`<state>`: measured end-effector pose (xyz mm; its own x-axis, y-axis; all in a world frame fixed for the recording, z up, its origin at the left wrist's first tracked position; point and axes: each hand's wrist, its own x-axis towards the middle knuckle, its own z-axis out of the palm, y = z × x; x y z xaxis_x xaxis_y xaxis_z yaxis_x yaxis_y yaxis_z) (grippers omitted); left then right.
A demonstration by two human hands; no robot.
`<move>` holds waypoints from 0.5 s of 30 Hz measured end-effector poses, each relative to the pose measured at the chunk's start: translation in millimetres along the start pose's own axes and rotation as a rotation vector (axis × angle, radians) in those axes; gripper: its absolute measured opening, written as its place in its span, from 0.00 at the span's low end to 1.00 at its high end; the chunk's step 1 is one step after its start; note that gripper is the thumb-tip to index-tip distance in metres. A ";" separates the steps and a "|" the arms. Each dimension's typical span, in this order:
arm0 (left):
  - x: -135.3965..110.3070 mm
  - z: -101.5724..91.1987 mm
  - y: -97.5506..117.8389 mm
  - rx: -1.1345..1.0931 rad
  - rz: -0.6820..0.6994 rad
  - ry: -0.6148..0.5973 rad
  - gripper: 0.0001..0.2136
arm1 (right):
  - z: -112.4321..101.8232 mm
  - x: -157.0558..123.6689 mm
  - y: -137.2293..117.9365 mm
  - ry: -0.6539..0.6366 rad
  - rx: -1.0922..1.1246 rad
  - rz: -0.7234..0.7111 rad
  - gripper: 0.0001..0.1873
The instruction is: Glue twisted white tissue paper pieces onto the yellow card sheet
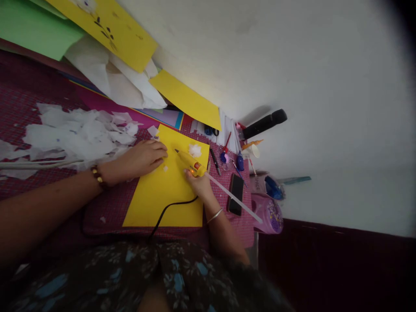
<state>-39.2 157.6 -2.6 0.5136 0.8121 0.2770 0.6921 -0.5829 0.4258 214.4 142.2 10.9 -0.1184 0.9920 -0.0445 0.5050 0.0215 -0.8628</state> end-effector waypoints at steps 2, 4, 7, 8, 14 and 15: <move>-0.3 1.6 -1.1 0.014 0.007 0.012 0.17 | 0.3 -0.3 -0.4 0.011 -0.012 0.025 0.12; -0.6 2.6 -1.8 0.024 0.011 0.016 0.16 | 1.0 -1.4 -0.2 0.020 0.010 0.053 0.13; -0.8 2.6 -1.9 0.030 0.008 0.012 0.15 | 0.9 -2.7 0.2 -0.033 0.095 0.070 0.15; -0.8 2.4 -1.8 0.029 0.006 0.007 0.15 | 0.3 -2.8 -0.1 -0.056 0.122 0.069 0.16; -0.4 2.1 -2.0 0.019 -0.003 -0.007 0.15 | -5.9 -1.3 -5.2 -0.079 0.164 0.082 0.17; -0.4 2.1 -2.1 0.021 -0.001 -0.007 0.15 | -6.3 -1.3 -5.9 -0.068 0.164 0.087 0.17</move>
<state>-39.8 158.5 -5.4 0.5162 0.8125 0.2707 0.7029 -0.5825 0.4082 217.0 141.6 19.2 -0.1405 0.9783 -0.1521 0.3705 -0.0905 -0.9244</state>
